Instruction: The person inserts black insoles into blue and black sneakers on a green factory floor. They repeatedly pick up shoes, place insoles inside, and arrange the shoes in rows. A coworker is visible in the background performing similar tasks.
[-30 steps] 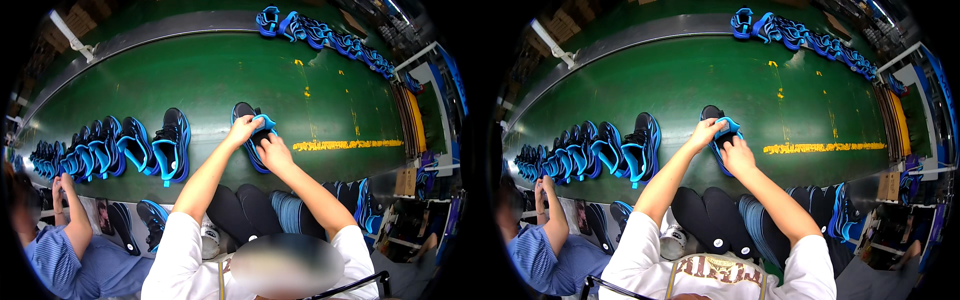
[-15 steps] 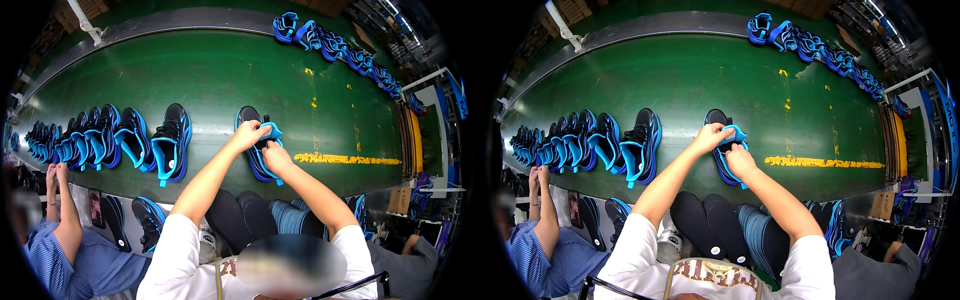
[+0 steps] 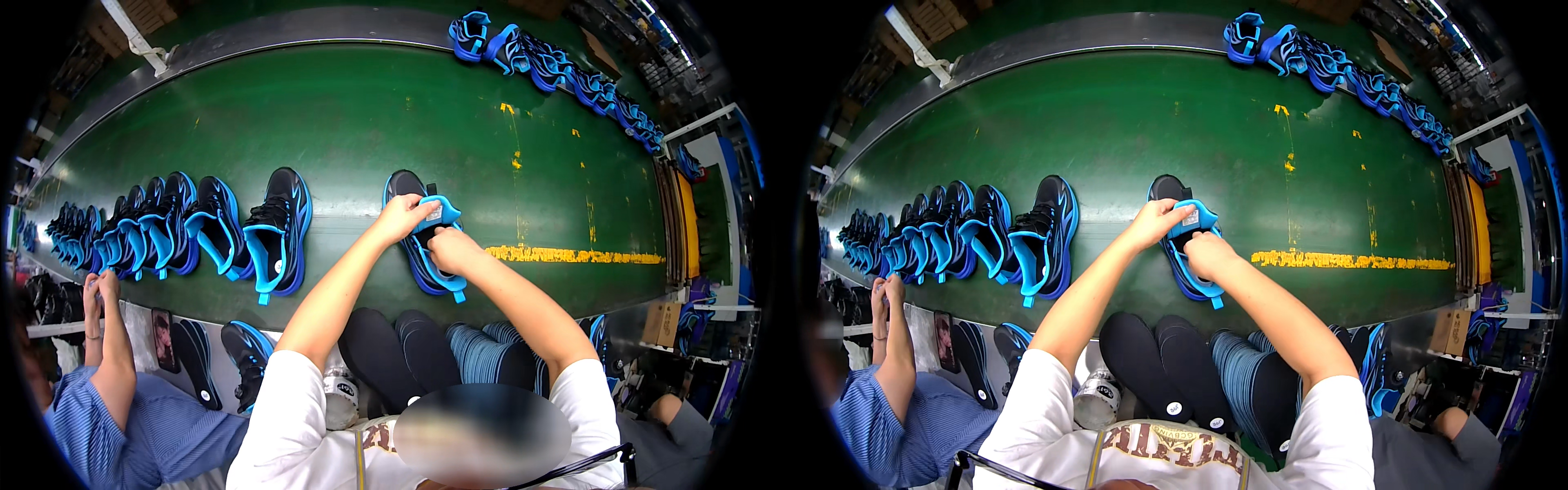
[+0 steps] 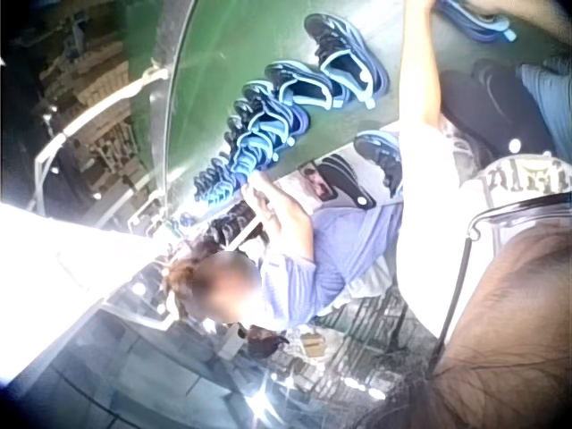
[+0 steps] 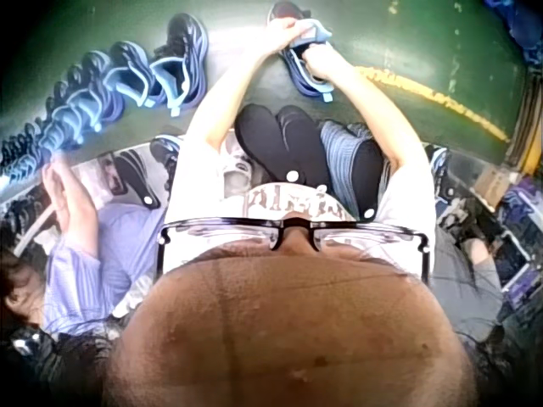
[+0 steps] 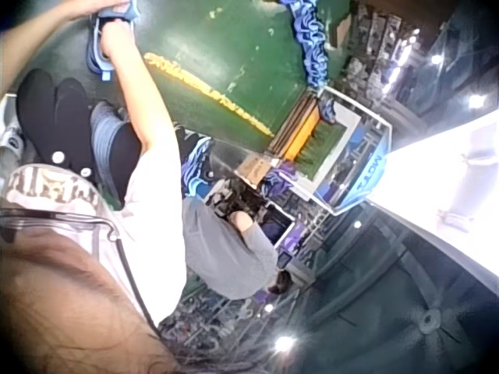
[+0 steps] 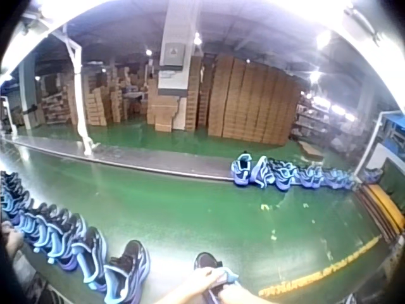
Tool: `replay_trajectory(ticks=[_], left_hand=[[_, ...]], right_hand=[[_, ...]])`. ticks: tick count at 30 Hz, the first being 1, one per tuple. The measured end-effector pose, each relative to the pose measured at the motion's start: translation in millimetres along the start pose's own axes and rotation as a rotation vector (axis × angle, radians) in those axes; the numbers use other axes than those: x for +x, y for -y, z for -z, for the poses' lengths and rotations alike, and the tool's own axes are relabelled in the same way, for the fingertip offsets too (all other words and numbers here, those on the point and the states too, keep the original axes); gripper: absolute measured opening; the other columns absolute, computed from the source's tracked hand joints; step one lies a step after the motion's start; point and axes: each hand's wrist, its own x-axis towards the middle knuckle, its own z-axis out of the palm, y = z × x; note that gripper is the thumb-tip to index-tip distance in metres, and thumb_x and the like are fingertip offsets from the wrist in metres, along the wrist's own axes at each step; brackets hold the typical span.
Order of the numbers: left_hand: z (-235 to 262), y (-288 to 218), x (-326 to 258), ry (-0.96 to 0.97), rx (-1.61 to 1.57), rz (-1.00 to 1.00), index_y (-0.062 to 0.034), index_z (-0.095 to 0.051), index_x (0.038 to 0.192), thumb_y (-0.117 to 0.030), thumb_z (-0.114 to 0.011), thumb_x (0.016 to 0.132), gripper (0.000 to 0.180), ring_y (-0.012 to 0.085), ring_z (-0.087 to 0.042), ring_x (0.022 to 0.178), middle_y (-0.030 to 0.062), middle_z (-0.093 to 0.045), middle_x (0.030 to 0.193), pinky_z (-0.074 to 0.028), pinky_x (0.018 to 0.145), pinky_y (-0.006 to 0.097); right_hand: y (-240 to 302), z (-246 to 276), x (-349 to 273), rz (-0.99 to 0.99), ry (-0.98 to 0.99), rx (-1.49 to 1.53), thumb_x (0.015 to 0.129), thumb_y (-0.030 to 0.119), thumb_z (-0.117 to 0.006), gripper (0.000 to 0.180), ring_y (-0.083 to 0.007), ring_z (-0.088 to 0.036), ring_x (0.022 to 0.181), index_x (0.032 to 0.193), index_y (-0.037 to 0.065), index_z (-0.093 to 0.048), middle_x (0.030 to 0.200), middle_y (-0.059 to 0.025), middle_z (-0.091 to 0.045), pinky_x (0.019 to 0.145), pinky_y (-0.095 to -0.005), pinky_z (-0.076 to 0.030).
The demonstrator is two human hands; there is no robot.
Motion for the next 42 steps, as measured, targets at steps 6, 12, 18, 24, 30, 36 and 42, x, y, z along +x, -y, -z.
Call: replay_trajectory(ticks=[6,12,18,24,30,36,42], left_hand=[[-2,-8,-7,-0.041,-0.081,-0.014,-0.0007,-0.059,0.085,-0.032,-0.056,0.077,0.032,0.0051,-0.049,0.066,0.0004,-0.058,0.074,-0.04,0.058,0.02],[-2,-8,-5,-0.026,-0.046,0.014,-0.0006,-0.058,0.085,-0.03,-0.055,0.078,0.031,0.0052,-0.049,0.067,0.0005,-0.058,0.075,-0.04,0.06,0.02],[-4,-7,-6,-0.008,-0.158,0.016,-0.0001,-0.057,0.088,-0.029,-0.055,0.078,0.031,0.0056,-0.05,0.07,0.0007,-0.058,0.079,-0.04,0.064,0.02],[-5,-12,-6,-0.023,-0.17,0.006,-0.0002,-0.057,0.087,-0.029,-0.055,0.078,0.03,0.006,-0.05,0.071,0.0012,-0.058,0.078,-0.041,0.063,0.021],[-3,-10,1,-0.034,-0.157,0.065,0.0002,-0.056,0.085,-0.031,-0.054,0.079,0.032,0.006,-0.05,0.07,0.0014,-0.057,0.075,-0.041,0.061,0.021],[-48,-4,-10,-0.497,0.296,-0.344,-0.0013,-0.054,0.088,-0.032,-0.051,0.076,0.033,0.035,-0.055,0.07,0.019,-0.058,0.075,-0.044,0.062,0.038],[-46,10,-16,-0.496,0.462,-0.606,0.0022,-0.053,0.09,-0.021,-0.057,0.074,0.029,0.0322,-0.055,0.066,0.0169,-0.058,0.075,-0.043,0.059,0.036]], right_hand=[[3,-14,-4,0.017,-0.116,0.016,0.069,0.013,-0.047,0.017,-0.0288,-0.052,0.077,0.075,0.002,-0.059,0.078,-0.0157,-0.053,0.07,-0.0373,-0.043],[11,-13,1,-0.037,0.015,-0.125,0.073,0.013,-0.043,0.022,-0.0272,-0.049,0.088,0.083,0.0,-0.058,0.091,-0.0149,-0.054,0.073,-0.0359,-0.042],[13,2,19,0.026,0.488,-0.32,0.066,0.009,-0.053,0.025,-0.0263,-0.049,0.096,0.088,0.002,-0.06,0.104,-0.0155,-0.052,0.077,-0.0333,-0.042],[7,6,26,0.084,0.614,-0.315,0.056,0.014,-0.066,0.03,-0.0256,-0.053,0.091,0.083,0.002,-0.062,0.097,-0.0145,-0.056,0.076,-0.0311,-0.043],[3,0,8,0.196,0.185,-0.148,0.067,0.009,-0.053,0.041,-0.0269,-0.044,0.105,0.106,-0.004,-0.049,0.11,-0.0188,-0.048,0.087,-0.0318,-0.035],[-12,-41,48,0.167,0.159,-0.203,0.069,0.012,-0.047,0.032,-0.0276,-0.041,0.107,0.1,0.006,-0.055,0.111,-0.0147,-0.048,0.09,-0.0316,-0.031],[-9,-59,76,0.119,0.191,-0.247,0.073,0.014,-0.044,0.033,-0.0265,-0.039,0.109,0.104,0.004,-0.051,0.115,-0.0159,-0.045,0.091,-0.0326,-0.03]])
